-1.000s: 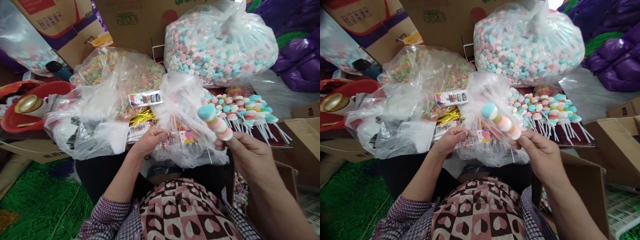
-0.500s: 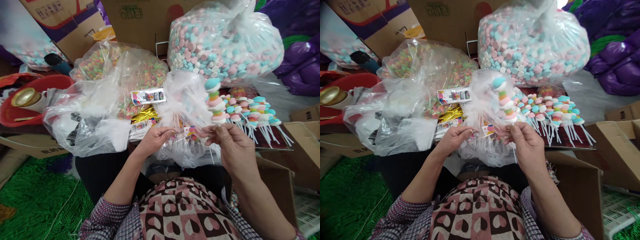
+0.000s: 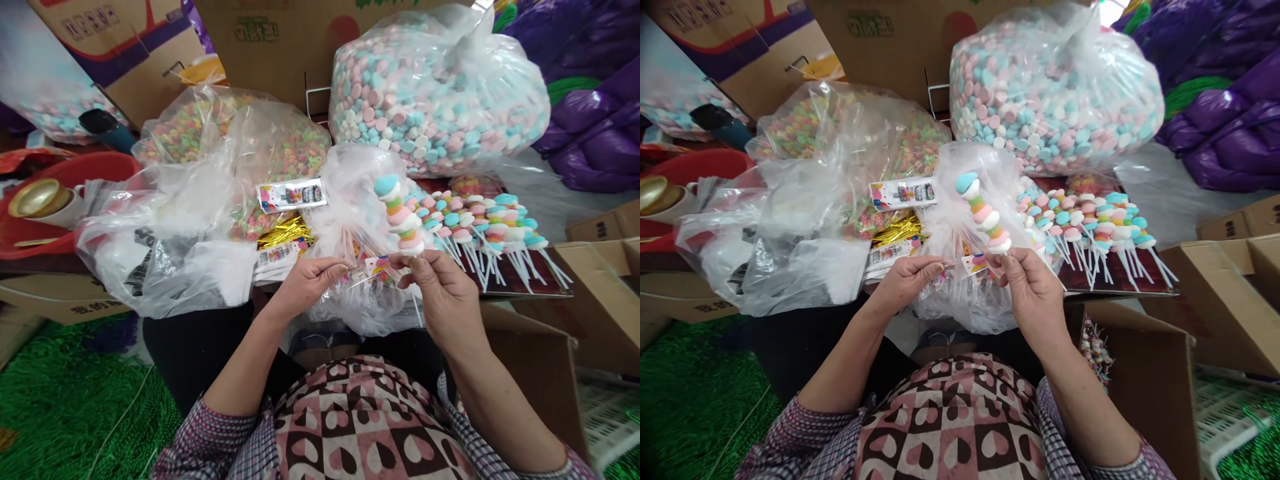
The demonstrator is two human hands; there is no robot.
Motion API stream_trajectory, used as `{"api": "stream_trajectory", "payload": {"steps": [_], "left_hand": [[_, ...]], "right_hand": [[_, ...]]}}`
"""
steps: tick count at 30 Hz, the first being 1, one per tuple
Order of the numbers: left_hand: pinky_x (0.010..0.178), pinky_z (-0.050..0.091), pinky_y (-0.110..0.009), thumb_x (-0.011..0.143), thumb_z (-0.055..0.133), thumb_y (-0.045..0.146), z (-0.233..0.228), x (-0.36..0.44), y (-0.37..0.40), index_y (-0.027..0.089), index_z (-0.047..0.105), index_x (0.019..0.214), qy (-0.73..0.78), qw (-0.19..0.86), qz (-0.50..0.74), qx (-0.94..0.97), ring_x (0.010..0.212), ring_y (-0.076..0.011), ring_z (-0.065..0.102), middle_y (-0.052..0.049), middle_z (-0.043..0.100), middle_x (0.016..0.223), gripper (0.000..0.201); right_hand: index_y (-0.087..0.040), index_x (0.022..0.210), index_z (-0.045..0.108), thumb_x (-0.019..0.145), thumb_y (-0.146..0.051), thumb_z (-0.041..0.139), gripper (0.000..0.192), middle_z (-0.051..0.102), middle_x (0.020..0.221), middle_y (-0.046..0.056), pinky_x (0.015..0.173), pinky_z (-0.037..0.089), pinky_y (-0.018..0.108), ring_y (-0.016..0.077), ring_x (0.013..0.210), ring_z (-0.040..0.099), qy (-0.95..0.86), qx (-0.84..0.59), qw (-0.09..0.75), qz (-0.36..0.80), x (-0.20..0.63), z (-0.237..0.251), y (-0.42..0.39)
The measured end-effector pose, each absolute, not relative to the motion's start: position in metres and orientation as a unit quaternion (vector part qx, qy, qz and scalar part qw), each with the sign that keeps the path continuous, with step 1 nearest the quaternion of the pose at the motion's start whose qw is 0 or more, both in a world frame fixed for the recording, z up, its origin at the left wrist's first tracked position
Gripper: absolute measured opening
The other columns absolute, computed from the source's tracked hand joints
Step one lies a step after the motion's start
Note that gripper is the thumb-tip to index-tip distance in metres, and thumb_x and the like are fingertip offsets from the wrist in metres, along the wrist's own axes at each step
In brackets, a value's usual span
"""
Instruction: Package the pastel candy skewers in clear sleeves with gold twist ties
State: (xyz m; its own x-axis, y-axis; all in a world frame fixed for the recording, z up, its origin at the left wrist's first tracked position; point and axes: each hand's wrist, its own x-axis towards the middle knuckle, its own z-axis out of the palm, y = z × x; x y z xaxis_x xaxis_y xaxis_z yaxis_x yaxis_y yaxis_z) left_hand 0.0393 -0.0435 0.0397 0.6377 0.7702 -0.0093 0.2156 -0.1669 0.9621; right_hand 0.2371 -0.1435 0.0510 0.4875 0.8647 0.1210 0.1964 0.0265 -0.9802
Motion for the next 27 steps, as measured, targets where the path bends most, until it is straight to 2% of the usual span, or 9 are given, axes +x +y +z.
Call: {"api": "stream_trajectory", "payload": {"steps": [6, 13, 18, 21, 25, 27], "left_hand": [[0.08, 0.052, -0.026, 0.091, 0.056, 0.045, 0.037, 0.043, -0.047, 0.017, 0.079, 0.104, 0.38, 0.529, 0.263, 0.712, 0.089, -0.0195, 0.069, -0.004, 0.079, 0.096, 0.038], [0.078, 0.052, -0.026, 0.091, 0.054, 0.045, 0.036, 0.044, -0.049, 0.017, 0.079, 0.102, 0.402, 0.481, 0.274, 0.73, 0.085, -0.0184, 0.07, -0.003, 0.079, 0.094, 0.039], [0.067, 0.053, -0.025, 0.093, 0.052, 0.043, 0.031, 0.047, -0.052, 0.017, 0.078, 0.102, 0.4, 0.395, 0.27, 0.782, 0.076, -0.0177, 0.071, -0.003, 0.08, 0.089, 0.038], [0.068, 0.053, -0.025, 0.094, 0.05, 0.041, 0.031, 0.047, -0.054, 0.019, 0.078, 0.103, 0.369, 0.345, 0.267, 0.821, 0.078, -0.0183, 0.073, -0.004, 0.08, 0.093, 0.037], [0.07, 0.054, -0.028, 0.095, 0.049, 0.043, 0.031, 0.044, -0.054, 0.02, 0.078, 0.106, 0.374, 0.281, 0.259, 0.845, 0.083, -0.0215, 0.075, -0.007, 0.08, 0.099, 0.039], [0.071, 0.055, -0.028, 0.095, 0.049, 0.044, 0.03, 0.043, -0.052, 0.019, 0.078, 0.107, 0.375, 0.286, 0.263, 0.842, 0.084, -0.0222, 0.075, -0.007, 0.079, 0.1, 0.04]], "right_hand": [[-0.024, 0.092, 0.067, 0.095, -0.041, 0.059, 0.019, 0.076, 0.093, 0.001, 0.076, 0.052, 0.03, 0.0134, 0.075, 0.063, -0.43, -0.633, 0.584, 0.271, 0.234, 0.047, -0.145], [-0.022, 0.09, 0.067, 0.095, -0.041, 0.057, 0.022, 0.073, 0.086, 0.001, 0.076, 0.049, 0.028, 0.0147, 0.077, 0.062, -0.433, -0.644, 0.571, 0.267, 0.233, 0.038, -0.142], [-0.022, 0.081, 0.063, 0.093, -0.04, 0.055, 0.023, 0.067, 0.076, 0.0, 0.071, 0.047, 0.027, 0.0148, 0.073, 0.06, -0.439, -0.649, 0.551, 0.286, 0.229, 0.041, -0.14], [-0.021, 0.08, 0.061, 0.093, -0.045, 0.055, 0.027, 0.062, 0.07, -0.002, 0.066, 0.046, 0.026, 0.0133, 0.065, 0.057, -0.435, -0.631, 0.547, 0.336, 0.228, 0.042, -0.138], [-0.021, 0.085, 0.06, 0.09, -0.055, 0.057, 0.034, 0.057, 0.075, -0.003, 0.05, 0.04, 0.025, 0.0094, 0.05, 0.05, -0.403, -0.594, 0.538, 0.442, 0.23, 0.04, -0.136], [-0.021, 0.088, 0.061, 0.088, -0.058, 0.058, 0.037, 0.055, 0.074, -0.003, 0.046, 0.035, 0.024, 0.0083, 0.046, 0.046, -0.406, -0.588, 0.525, 0.462, 0.232, 0.04, -0.137]]}}
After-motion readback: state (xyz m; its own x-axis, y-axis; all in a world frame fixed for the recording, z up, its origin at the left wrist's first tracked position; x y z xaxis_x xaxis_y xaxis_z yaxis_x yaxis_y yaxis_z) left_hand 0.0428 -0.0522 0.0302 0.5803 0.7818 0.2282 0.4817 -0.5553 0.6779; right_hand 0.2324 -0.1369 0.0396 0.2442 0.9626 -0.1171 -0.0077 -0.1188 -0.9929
